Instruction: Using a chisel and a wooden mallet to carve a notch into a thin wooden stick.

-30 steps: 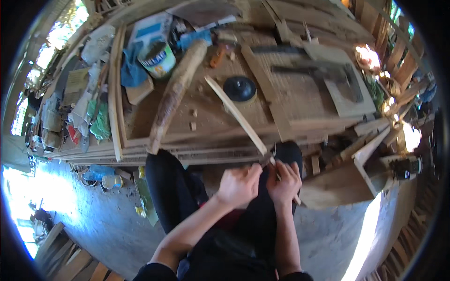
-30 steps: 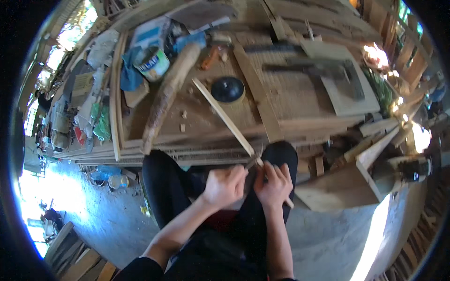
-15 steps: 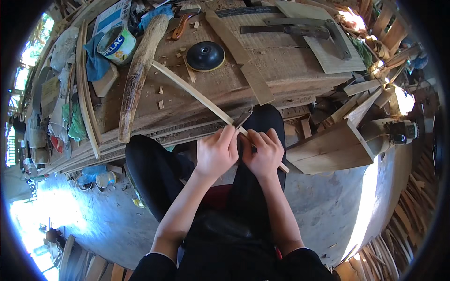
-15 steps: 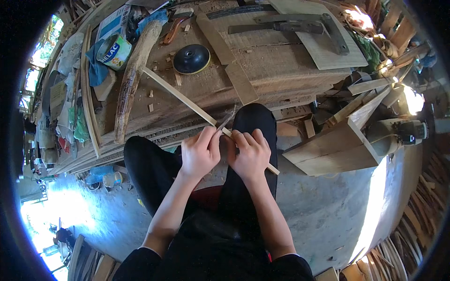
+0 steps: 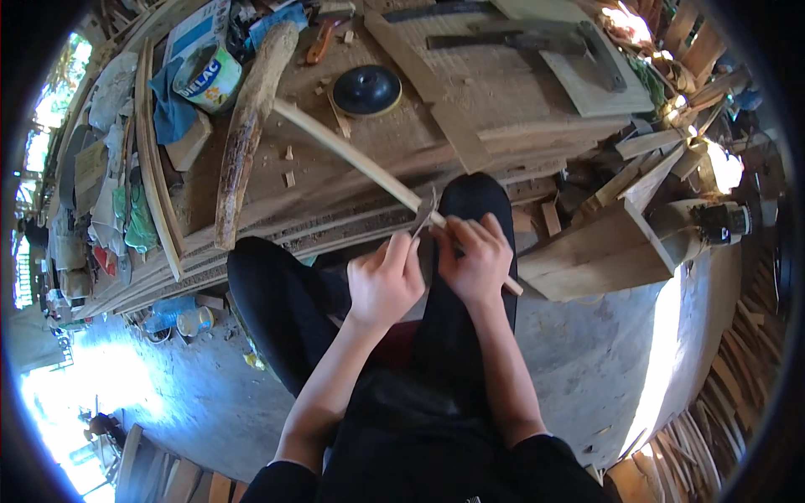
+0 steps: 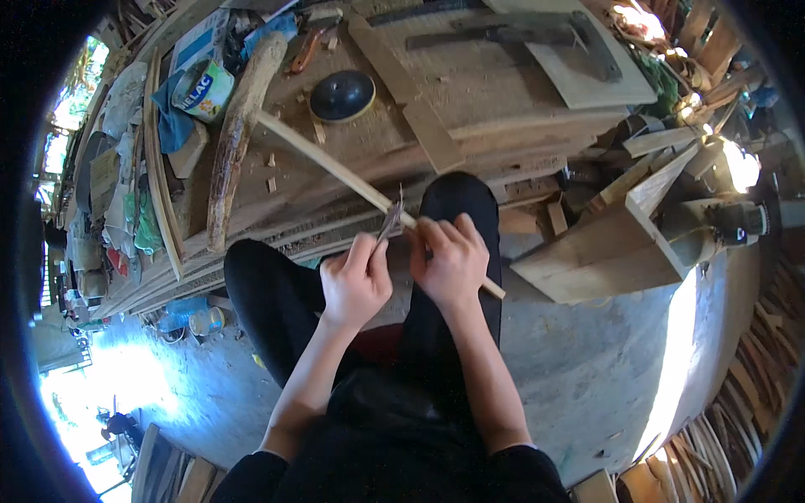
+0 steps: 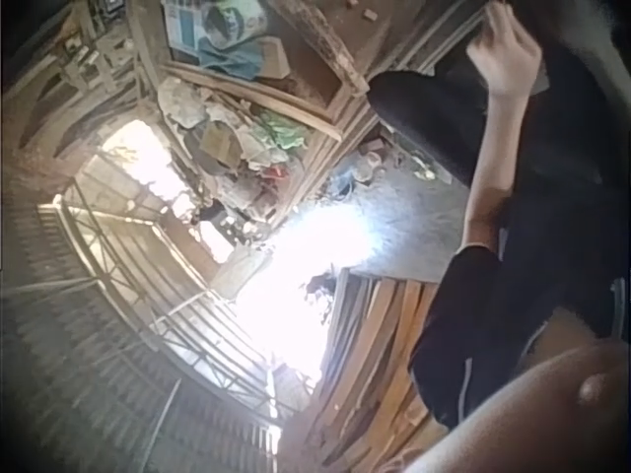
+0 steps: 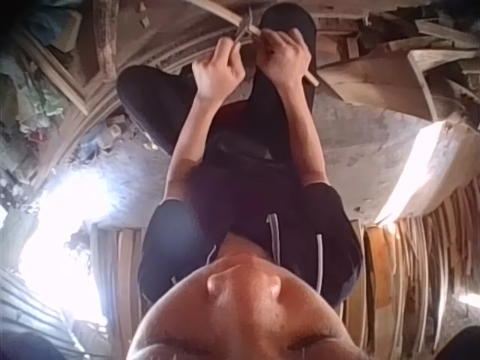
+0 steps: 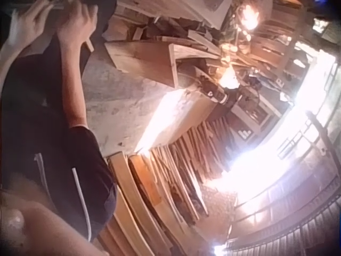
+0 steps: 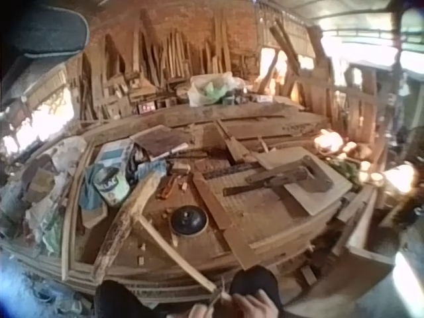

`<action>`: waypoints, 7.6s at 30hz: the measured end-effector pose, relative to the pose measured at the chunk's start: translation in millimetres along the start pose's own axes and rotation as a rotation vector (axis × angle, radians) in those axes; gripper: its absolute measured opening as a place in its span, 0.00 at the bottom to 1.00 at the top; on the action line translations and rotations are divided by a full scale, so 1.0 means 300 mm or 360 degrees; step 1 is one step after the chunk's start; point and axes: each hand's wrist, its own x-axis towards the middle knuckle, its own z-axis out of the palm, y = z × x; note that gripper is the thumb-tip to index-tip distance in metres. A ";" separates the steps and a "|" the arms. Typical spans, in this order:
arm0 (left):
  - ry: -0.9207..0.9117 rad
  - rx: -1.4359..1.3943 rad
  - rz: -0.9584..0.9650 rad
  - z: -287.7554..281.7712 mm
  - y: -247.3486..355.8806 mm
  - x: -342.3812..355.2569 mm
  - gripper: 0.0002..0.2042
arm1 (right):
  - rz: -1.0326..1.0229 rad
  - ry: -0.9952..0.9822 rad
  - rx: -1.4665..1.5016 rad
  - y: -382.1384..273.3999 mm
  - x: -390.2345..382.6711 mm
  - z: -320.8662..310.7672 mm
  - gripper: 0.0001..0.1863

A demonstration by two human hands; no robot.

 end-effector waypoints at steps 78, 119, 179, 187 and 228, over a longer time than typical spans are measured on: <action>-0.0139 -0.0134 -0.0178 0.003 -0.028 -0.011 0.12 | 0.0043 -0.0038 0.0028 -0.019 0.012 -0.014 0.05; -0.0295 -0.0123 -0.0025 -0.013 -0.092 -0.043 0.12 | -0.0097 -0.0137 0.0050 -0.008 -0.007 -0.006 0.09; -0.0718 0.0172 0.0048 -0.094 -0.007 0.005 0.12 | -0.0060 -0.0218 -0.0001 0.015 -0.034 -0.008 0.06; -0.0718 0.0120 -0.0031 -0.077 -0.033 -0.004 0.13 | -0.0051 -0.0286 -0.0007 0.014 -0.041 0.001 0.08; -0.0442 -0.0292 -0.0202 -0.179 -0.021 -0.068 0.09 | -0.0089 -0.0104 -0.0015 0.012 -0.025 -0.001 0.05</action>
